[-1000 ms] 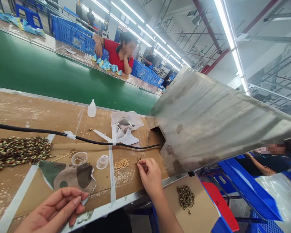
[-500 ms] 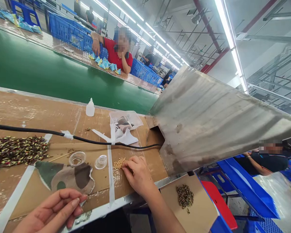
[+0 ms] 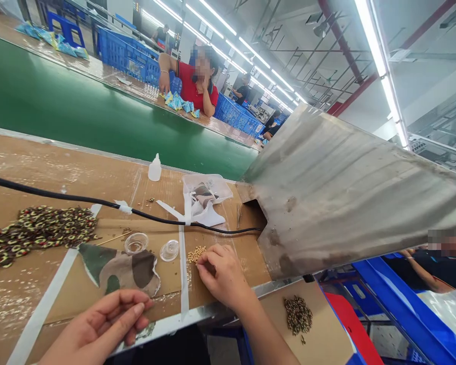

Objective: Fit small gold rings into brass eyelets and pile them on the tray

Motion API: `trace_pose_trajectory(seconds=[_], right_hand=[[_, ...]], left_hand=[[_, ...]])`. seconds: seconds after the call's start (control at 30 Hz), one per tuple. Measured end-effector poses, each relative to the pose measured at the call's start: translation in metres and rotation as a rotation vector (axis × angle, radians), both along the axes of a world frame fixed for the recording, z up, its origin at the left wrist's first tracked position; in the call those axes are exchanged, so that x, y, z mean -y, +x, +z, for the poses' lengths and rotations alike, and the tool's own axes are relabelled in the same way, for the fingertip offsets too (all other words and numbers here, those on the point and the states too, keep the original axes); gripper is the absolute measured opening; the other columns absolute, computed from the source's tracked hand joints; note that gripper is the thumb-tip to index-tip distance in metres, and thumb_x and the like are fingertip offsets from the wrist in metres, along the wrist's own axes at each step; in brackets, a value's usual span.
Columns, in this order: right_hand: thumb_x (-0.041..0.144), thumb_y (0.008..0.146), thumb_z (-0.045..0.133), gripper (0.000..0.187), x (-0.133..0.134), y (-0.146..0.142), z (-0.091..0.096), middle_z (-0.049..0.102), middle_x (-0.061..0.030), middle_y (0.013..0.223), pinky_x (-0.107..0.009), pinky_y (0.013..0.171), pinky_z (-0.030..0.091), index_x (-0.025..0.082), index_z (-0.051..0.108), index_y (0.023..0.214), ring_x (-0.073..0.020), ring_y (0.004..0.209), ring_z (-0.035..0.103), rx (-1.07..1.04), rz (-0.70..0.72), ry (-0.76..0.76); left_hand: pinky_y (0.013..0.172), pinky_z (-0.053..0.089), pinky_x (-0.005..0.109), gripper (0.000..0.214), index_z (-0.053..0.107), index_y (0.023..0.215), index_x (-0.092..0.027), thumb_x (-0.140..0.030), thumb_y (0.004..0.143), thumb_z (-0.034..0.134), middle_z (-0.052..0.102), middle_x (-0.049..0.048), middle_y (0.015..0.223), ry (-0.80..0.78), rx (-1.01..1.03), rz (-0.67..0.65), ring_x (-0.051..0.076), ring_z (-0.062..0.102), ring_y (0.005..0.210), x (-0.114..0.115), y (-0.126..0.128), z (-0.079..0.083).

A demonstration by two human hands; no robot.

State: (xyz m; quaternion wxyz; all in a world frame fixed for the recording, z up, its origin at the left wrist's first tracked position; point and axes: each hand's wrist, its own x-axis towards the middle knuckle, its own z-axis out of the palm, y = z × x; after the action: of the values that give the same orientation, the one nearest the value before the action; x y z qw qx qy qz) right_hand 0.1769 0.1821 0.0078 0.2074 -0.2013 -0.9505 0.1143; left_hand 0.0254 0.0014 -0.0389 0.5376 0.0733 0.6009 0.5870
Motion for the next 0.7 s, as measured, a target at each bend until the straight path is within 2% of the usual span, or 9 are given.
trace_pose_trajectory(seconds=[0.07, 0.1, 0.17, 0.27, 0.4, 0.57, 0.7], right_hand=[[0.013, 0.079, 0.060, 0.005, 0.015, -0.004, 0.004, 0.058, 0.0024, 0.081, -0.022, 0.075, 0.032, 0.018, 0.062, 0.081, -0.0067, 0.079, 0.048, -0.077, 0.024, -0.144], [0.014, 0.079, 0.060, 0.005, 0.023, -0.006, 0.005, 0.058, 0.0023, 0.081, -0.021, 0.076, 0.033, 0.019, 0.062, 0.082, -0.0065, 0.080, 0.048, -0.124, 0.046, -0.205], [0.015, 0.079, 0.061, 0.006, 0.040, -0.012, 0.005, 0.057, 0.0019, 0.082, -0.019, 0.076, 0.034, 0.019, 0.062, 0.083, -0.0065, 0.083, 0.049, -0.208, 0.102, -0.301], [0.015, 0.080, 0.060, 0.006, 0.058, -0.020, 0.001, 0.057, 0.0014, 0.081, -0.019, 0.076, 0.036, 0.018, 0.062, 0.084, -0.0062, 0.082, 0.049, -0.281, 0.171, -0.344], [0.015, 0.082, 0.059, 0.007, 0.066, -0.024, -0.006, 0.056, 0.0001, 0.080, -0.021, 0.076, 0.037, 0.018, 0.062, 0.087, -0.0072, 0.082, 0.048, -0.311, 0.191, -0.298], [0.016, 0.086, 0.055, 0.008, 0.064, -0.023, -0.005, 0.058, -0.0005, 0.083, -0.026, 0.079, 0.036, 0.018, 0.060, 0.092, -0.0065, 0.079, 0.050, -0.300, 0.267, -0.111], [0.017, 0.087, 0.054, 0.010, 0.062, -0.021, -0.003, 0.060, -0.0007, 0.087, -0.026, 0.079, 0.036, 0.018, 0.060, 0.095, -0.0063, 0.080, 0.050, -0.258, 0.324, -0.020]], left_hand=[[0.058, 0.046, 0.022, 0.066, 0.071, 0.079, -0.016, -0.063, 0.033, 0.081, 0.066, 0.0082, 0.066, 0.000, -0.005, -0.017, 0.014, 0.053, 0.056, -0.003, 0.004, 0.013], [0.060, 0.046, 0.023, 0.068, 0.071, 0.078, -0.015, -0.065, 0.032, 0.080, 0.065, 0.0088, 0.065, -0.015, -0.008, -0.014, 0.015, 0.053, 0.057, -0.004, 0.006, 0.020], [0.060, 0.044, 0.022, 0.070, 0.072, 0.081, -0.014, -0.066, 0.036, 0.078, 0.064, 0.0079, 0.064, 0.004, -0.011, -0.052, 0.013, 0.052, 0.058, -0.007, 0.009, 0.033], [0.058, 0.041, 0.021, 0.064, 0.072, 0.079, -0.013, -0.066, 0.043, 0.076, 0.062, 0.0057, 0.063, 0.049, -0.016, -0.072, 0.011, 0.049, 0.056, -0.009, 0.012, 0.042], [0.057, 0.040, 0.021, 0.056, 0.070, 0.076, -0.014, -0.062, 0.049, 0.075, 0.060, 0.0041, 0.063, 0.055, -0.045, -0.045, 0.010, 0.047, 0.055, -0.006, 0.012, 0.039], [0.057, 0.042, 0.023, 0.047, 0.068, 0.075, -0.015, -0.059, 0.058, 0.069, 0.060, 0.0046, 0.064, 0.102, -0.169, -0.069, 0.012, 0.049, 0.054, -0.001, 0.012, 0.032], [0.055, 0.043, 0.024, 0.044, 0.066, 0.072, -0.016, -0.058, 0.058, 0.068, 0.060, 0.0049, 0.063, 0.102, -0.213, -0.080, 0.014, 0.051, 0.053, 0.001, 0.010, 0.030]])
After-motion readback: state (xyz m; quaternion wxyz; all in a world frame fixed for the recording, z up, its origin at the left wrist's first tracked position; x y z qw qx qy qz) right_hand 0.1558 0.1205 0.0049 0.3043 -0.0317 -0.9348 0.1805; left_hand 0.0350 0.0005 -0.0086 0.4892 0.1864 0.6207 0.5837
